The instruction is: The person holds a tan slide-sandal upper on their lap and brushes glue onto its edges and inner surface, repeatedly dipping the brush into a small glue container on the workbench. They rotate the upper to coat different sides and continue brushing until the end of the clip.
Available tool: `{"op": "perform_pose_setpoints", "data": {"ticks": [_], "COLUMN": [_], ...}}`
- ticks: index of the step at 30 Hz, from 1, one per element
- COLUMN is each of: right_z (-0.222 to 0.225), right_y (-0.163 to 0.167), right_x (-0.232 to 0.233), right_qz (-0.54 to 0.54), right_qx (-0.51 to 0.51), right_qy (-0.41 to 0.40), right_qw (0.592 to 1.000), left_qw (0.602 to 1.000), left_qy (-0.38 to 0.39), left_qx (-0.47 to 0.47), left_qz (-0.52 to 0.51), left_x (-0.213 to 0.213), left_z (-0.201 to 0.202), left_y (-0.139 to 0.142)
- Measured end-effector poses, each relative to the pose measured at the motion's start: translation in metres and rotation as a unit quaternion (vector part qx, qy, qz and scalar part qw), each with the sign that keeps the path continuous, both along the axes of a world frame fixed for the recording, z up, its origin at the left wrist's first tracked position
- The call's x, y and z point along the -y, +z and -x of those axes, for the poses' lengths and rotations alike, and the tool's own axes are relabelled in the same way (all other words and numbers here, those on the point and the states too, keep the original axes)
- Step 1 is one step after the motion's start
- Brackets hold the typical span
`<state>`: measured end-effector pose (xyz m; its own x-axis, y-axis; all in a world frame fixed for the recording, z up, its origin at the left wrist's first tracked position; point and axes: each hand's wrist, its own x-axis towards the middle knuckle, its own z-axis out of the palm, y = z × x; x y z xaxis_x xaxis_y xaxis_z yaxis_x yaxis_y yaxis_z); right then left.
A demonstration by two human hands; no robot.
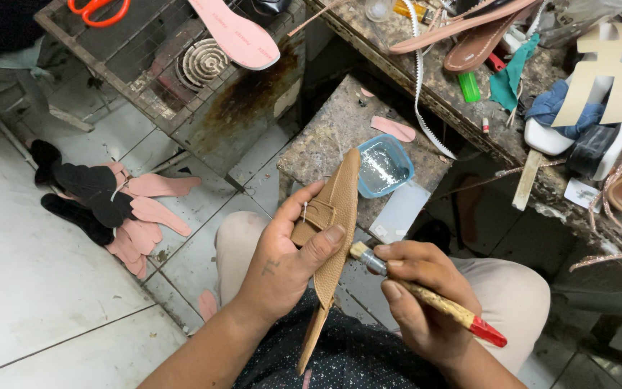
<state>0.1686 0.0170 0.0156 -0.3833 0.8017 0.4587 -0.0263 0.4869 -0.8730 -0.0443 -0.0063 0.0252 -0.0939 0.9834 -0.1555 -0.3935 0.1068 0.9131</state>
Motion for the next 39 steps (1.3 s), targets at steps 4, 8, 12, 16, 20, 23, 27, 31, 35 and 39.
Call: {"op": "perform_pose_setpoints", "data": {"ticks": [4, 8, 12, 16, 20, 23, 27, 31, 35, 39], "right_z": [0.002, -0.004, -0.002, -0.004, 0.003, 0.009, 0.019, 0.017, 0.005, -0.004], "right_y": [0.001, -0.002, -0.018, -0.031, -0.046, -0.055, -0.058, -0.054, -0.052, -0.048], "right_x": [0.002, 0.007, -0.011, -0.063, -0.116, -0.132, -0.144, -0.137, -0.120, -0.100], "right_qz": [-0.024, -0.008, 0.036, 0.170, 0.024, 0.012, -0.058, -0.061, -0.063, 0.249], "right_qx": [0.034, 0.015, -0.084, -0.015, 0.217, 0.271, 0.359, 0.251, 0.254, 0.128], "right_qy": [0.021, 0.074, 0.018, -0.113, -0.141, -0.129, -0.106, -0.119, -0.168, -0.117], "right_qw": [0.999, 0.997, 0.996, 0.979, 0.966, 0.954, 0.926, 0.959, 0.951, 0.953], "left_qw": [1.000, 1.000, 1.000, 1.000, 1.000, 0.999, 0.999, 1.000, 1.000, 1.000], "left_qy": [0.011, 0.010, 0.007, 0.012, 0.017, 0.018, 0.022, 0.018, 0.006, -0.013], "left_qx": [-0.005, -0.005, -0.012, -0.003, 0.005, 0.002, 0.003, -0.004, 0.001, 0.015], "left_qz": [-0.002, 0.005, -0.006, 0.006, 0.024, 0.028, 0.029, 0.017, 0.010, -0.004], "left_x": [-0.002, -0.001, -0.001, 0.002, 0.003, 0.005, 0.005, 0.005, 0.005, 0.005], "left_z": [0.000, 0.004, 0.005, 0.008, 0.009, 0.012, 0.014, 0.017, 0.021, 0.020], "left_y": [-0.001, -0.002, -0.005, -0.008, -0.009, -0.009, -0.010, -0.012, -0.010, -0.005]}}
